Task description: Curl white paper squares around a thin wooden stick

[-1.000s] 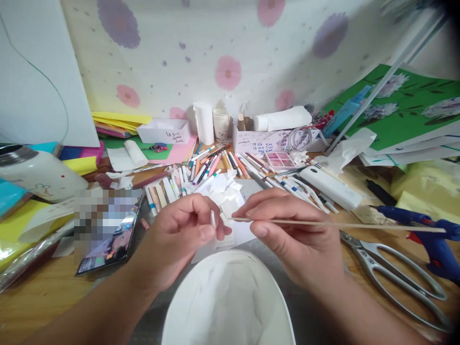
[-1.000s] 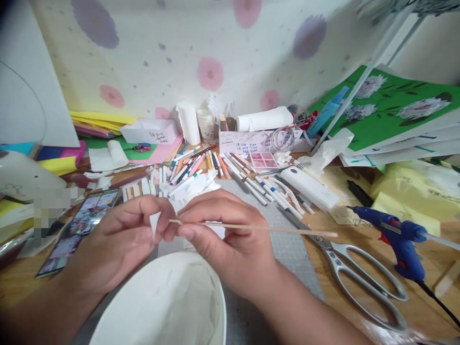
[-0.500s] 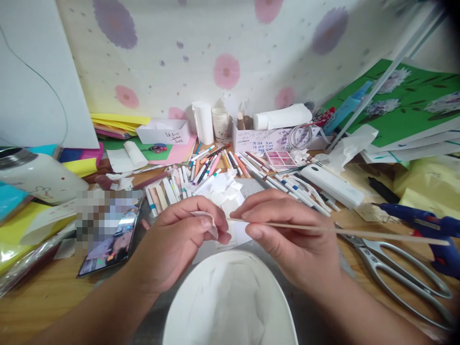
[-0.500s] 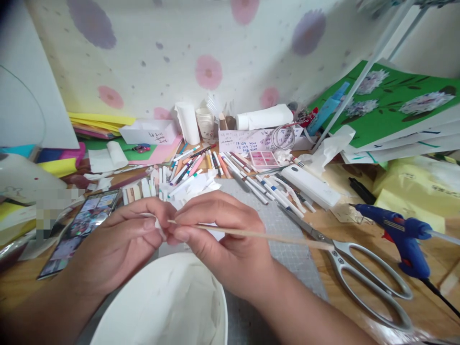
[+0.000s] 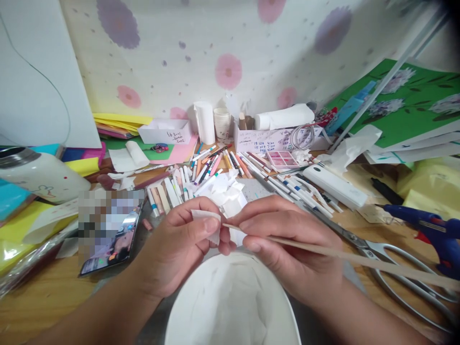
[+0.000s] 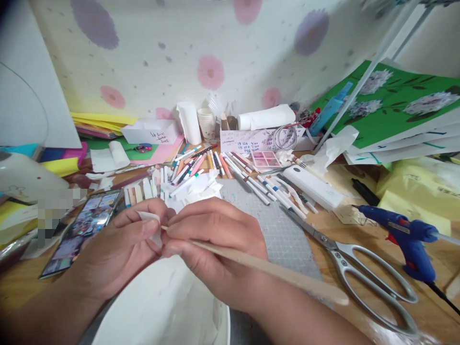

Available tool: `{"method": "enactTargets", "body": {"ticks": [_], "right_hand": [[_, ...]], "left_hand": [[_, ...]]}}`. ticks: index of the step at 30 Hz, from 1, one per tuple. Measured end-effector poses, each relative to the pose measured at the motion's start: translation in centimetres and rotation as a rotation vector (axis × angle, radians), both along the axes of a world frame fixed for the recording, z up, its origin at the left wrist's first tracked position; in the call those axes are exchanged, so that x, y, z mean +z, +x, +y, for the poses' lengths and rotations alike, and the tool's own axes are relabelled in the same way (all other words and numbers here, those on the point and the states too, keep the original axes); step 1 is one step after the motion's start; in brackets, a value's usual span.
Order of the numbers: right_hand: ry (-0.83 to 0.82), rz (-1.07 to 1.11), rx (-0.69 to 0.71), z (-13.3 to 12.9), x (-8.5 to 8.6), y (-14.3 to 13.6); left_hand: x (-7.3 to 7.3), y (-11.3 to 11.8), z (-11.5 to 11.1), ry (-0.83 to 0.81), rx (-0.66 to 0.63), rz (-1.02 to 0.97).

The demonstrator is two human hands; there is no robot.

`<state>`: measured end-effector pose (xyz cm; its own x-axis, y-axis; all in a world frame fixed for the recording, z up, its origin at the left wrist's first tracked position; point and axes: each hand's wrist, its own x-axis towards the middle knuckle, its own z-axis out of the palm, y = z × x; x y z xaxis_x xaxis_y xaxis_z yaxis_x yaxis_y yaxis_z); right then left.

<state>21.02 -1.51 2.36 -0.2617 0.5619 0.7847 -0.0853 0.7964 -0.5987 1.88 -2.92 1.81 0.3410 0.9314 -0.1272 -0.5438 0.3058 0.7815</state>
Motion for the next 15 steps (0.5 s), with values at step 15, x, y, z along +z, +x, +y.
{"method": "enactTargets", "body": {"ticks": [15], "right_hand": [[-0.011,-0.007,-0.023,-0.22,-0.46,-0.16]], "left_hand": [[-0.24,-0.05,0.06,-0.041,-0.043,-0.039]]}}
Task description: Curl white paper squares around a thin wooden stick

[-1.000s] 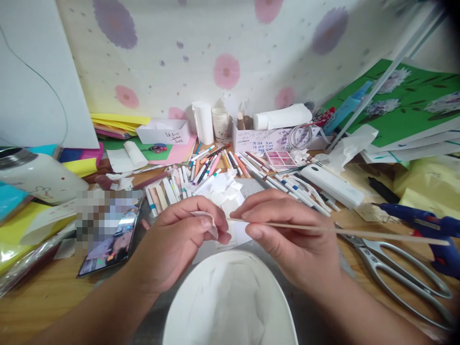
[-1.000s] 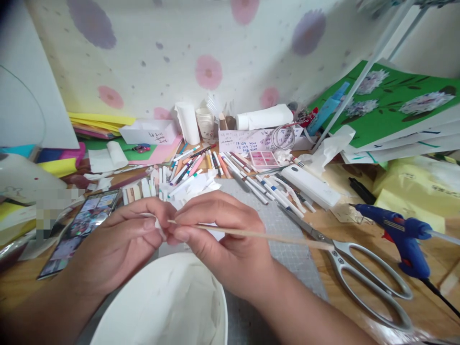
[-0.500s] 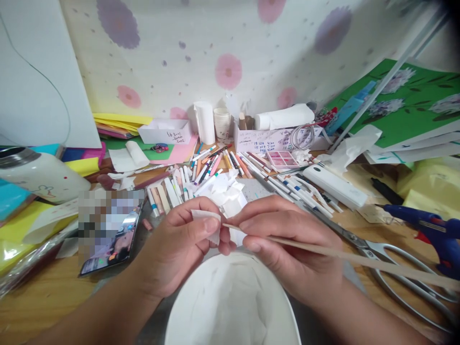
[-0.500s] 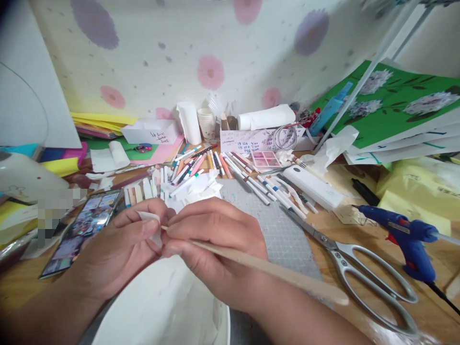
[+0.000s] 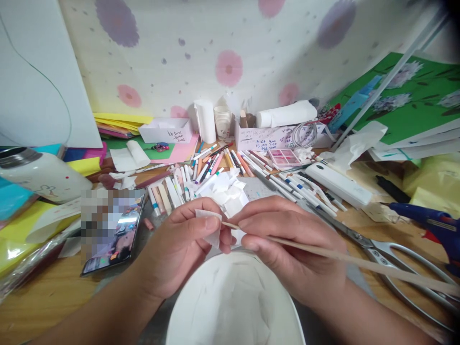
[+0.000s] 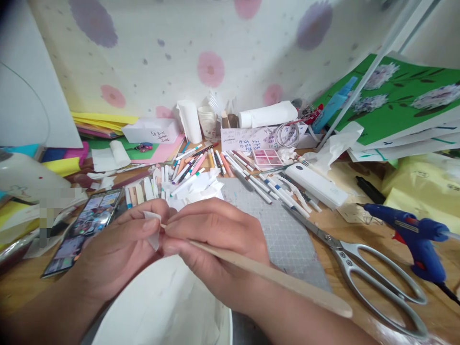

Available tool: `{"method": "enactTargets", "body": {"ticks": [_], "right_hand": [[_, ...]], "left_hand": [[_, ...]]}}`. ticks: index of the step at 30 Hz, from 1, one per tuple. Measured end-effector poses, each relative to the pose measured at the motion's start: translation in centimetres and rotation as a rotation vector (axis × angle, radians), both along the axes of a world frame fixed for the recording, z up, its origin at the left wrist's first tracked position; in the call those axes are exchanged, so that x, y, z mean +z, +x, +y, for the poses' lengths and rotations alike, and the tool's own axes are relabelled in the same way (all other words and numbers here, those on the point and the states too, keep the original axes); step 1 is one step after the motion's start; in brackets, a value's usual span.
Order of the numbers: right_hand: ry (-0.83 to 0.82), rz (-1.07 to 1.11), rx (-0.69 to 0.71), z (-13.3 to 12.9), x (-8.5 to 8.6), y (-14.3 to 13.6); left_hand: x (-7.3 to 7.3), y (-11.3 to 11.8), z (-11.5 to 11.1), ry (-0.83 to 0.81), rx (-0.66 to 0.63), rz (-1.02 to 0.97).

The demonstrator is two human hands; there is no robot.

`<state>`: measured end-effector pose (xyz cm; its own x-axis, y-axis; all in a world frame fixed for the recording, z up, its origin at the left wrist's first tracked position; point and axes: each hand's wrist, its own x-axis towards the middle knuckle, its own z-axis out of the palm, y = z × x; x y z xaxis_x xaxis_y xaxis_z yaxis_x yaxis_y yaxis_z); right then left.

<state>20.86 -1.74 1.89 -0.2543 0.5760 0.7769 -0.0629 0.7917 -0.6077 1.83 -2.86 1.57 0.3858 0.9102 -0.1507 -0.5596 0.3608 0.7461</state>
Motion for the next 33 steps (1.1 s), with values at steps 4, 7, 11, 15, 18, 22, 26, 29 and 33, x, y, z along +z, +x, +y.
{"method": "enactTargets", "body": {"ticks": [4,7,11,15,18,22,26,29,33], "right_hand": [[-0.016,-0.006,-0.003,-0.05,0.06,0.03],[-0.014,-0.008,-0.004,0.0,0.04,0.01],[-0.013,-0.028,0.0,0.07,0.0,0.01],[-0.014,-0.035,0.0,0.01,0.05,0.03],[-0.013,-0.031,0.005,-0.04,0.09,0.01],[-0.009,-0.042,0.0,-0.05,0.13,0.02],[-0.013,-0.038,0.001,-0.11,0.19,0.01],[-0.026,-0.027,0.012,-0.16,0.18,-0.07],[-0.035,-0.032,0.013,-0.18,0.14,-0.1]], "left_hand": [[-0.05,0.08,-0.06,0.007,-0.013,0.007],[-0.06,0.17,-0.12,0.006,-0.013,0.019],[-0.02,0.19,-0.04,0.007,-0.012,0.034],[0.05,0.09,0.07,0.013,-0.013,0.038],[0.03,0.06,0.03,0.005,-0.012,0.044],[0.01,0.11,-0.05,-0.005,-0.012,0.043],[0.14,0.16,-0.05,-0.014,-0.01,0.042],[0.19,0.09,-0.1,-0.013,-0.011,0.044],[0.19,-0.06,-0.16,-0.005,-0.008,0.045]]}}
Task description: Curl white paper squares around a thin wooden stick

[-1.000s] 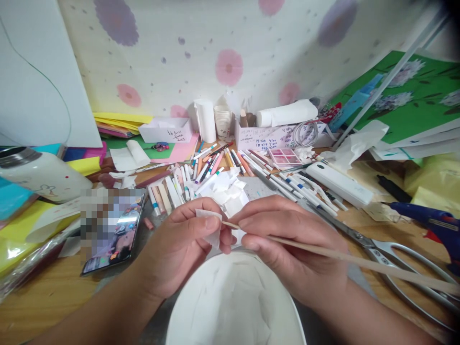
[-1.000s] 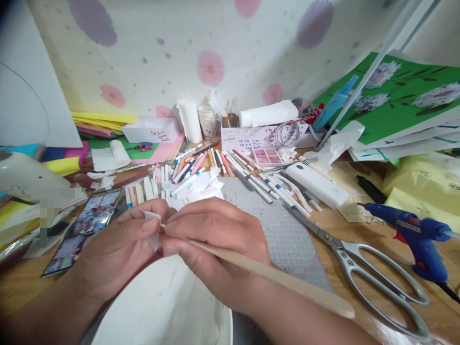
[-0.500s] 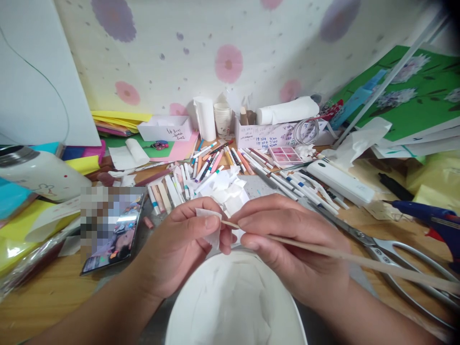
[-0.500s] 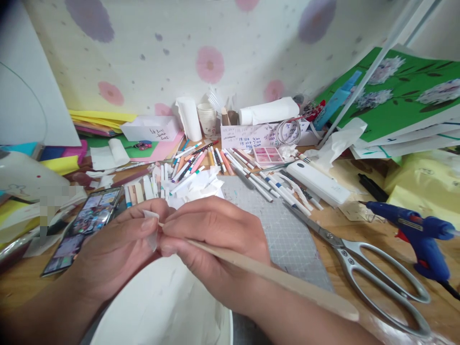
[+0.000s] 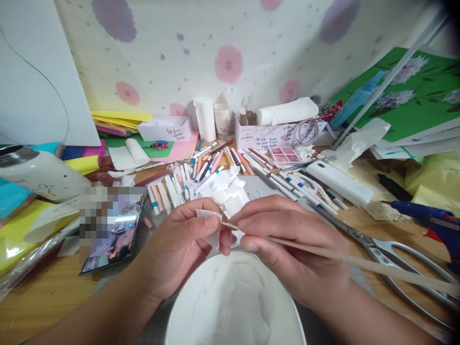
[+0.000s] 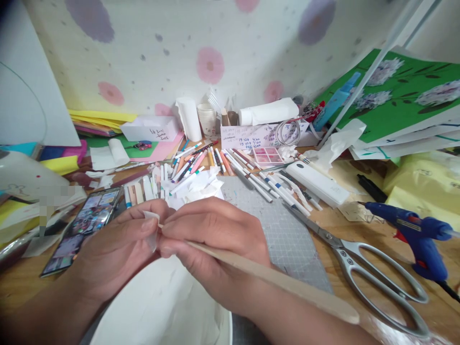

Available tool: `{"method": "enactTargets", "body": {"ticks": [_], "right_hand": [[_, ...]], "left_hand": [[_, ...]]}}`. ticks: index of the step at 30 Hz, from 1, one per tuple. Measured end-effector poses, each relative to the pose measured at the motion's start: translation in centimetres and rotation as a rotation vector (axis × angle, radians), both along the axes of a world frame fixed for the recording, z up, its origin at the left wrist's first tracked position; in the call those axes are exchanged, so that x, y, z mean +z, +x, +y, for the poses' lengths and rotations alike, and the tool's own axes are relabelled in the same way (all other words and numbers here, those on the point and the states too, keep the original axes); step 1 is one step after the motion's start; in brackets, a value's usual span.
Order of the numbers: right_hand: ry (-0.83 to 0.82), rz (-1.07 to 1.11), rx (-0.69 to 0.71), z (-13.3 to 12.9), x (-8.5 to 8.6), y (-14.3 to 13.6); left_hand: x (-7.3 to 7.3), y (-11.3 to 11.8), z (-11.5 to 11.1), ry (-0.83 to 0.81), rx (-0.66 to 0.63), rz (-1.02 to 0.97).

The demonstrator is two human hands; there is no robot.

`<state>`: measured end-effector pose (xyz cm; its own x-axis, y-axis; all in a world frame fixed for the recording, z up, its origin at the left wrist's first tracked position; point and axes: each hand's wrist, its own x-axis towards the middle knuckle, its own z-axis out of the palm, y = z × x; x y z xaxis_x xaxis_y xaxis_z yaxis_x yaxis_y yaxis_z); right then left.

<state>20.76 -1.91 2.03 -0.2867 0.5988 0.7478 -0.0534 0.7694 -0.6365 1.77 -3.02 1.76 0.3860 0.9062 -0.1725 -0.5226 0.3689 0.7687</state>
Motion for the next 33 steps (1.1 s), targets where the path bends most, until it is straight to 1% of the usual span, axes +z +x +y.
{"method": "enactTargets", "body": {"ticks": [13,24,33], "right_hand": [[0.022,-0.027,0.006,0.12,0.15,0.33],[0.042,0.028,0.021,0.1,0.08,0.06],[0.044,0.022,0.009,0.07,0.14,0.1]], "left_hand": [[0.12,0.23,-0.09,-0.008,0.0,0.009],[0.14,0.24,0.3,0.023,-0.005,0.02],[0.17,0.17,0.0,0.028,0.005,0.033]]}}
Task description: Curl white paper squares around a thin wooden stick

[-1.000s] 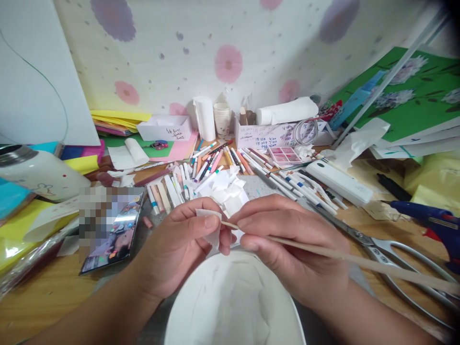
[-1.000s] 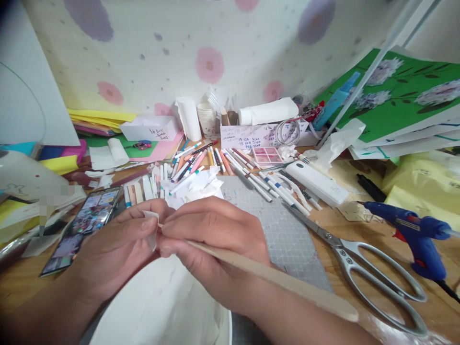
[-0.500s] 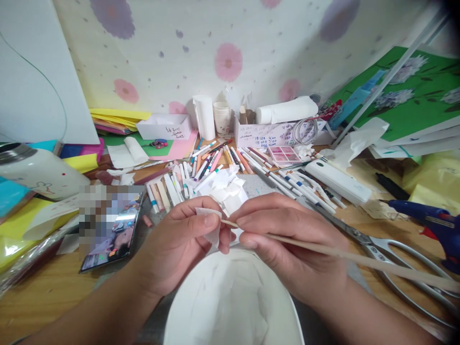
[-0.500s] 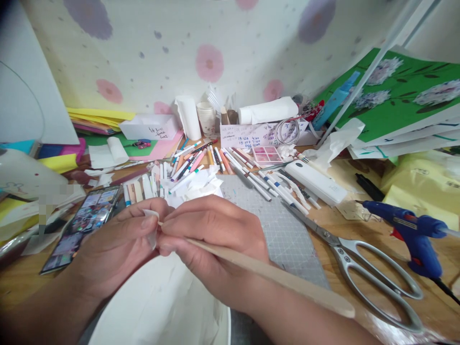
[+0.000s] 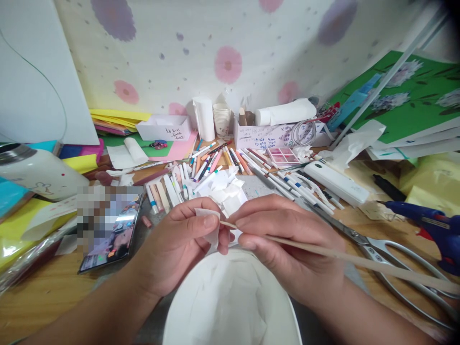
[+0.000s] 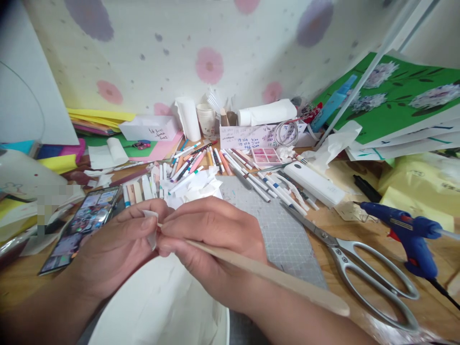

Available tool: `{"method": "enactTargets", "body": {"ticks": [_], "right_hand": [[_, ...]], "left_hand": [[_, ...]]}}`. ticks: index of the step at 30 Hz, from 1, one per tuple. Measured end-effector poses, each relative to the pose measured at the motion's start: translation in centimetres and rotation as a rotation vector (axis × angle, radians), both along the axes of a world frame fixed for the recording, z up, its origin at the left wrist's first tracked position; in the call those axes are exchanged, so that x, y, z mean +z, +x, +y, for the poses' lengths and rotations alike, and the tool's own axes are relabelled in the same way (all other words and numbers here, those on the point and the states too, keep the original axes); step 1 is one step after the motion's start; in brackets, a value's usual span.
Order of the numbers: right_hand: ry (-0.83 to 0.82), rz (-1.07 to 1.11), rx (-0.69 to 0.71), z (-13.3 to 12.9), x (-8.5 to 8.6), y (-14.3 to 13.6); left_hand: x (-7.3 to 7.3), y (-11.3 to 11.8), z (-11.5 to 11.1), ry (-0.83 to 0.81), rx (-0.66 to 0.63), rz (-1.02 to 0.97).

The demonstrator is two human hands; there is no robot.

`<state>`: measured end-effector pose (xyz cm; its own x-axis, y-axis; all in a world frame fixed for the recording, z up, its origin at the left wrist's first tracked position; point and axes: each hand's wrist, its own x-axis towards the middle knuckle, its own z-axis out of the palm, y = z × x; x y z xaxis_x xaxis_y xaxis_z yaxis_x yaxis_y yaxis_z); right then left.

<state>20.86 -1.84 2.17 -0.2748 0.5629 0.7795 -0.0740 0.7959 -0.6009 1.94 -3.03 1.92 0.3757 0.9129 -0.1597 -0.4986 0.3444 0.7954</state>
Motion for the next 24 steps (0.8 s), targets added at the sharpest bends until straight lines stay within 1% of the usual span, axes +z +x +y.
{"method": "enactTargets", "body": {"ticks": [6,13,20,24], "right_hand": [[-0.006,0.003,-0.006,0.05,0.03,-0.04],[-0.017,-0.007,0.003,0.05,0.14,0.03],[-0.01,0.014,-0.039,-0.05,0.12,-0.15],[0.002,0.01,-0.033,-0.09,0.27,-0.07]], "left_hand": [[-0.12,-0.06,0.13,0.004,-0.005,0.004],[0.08,0.04,0.21,0.006,0.004,0.013],[-0.05,-0.08,0.21,0.006,0.002,0.022],[-0.06,-0.11,0.11,0.014,-0.003,0.009]]}}
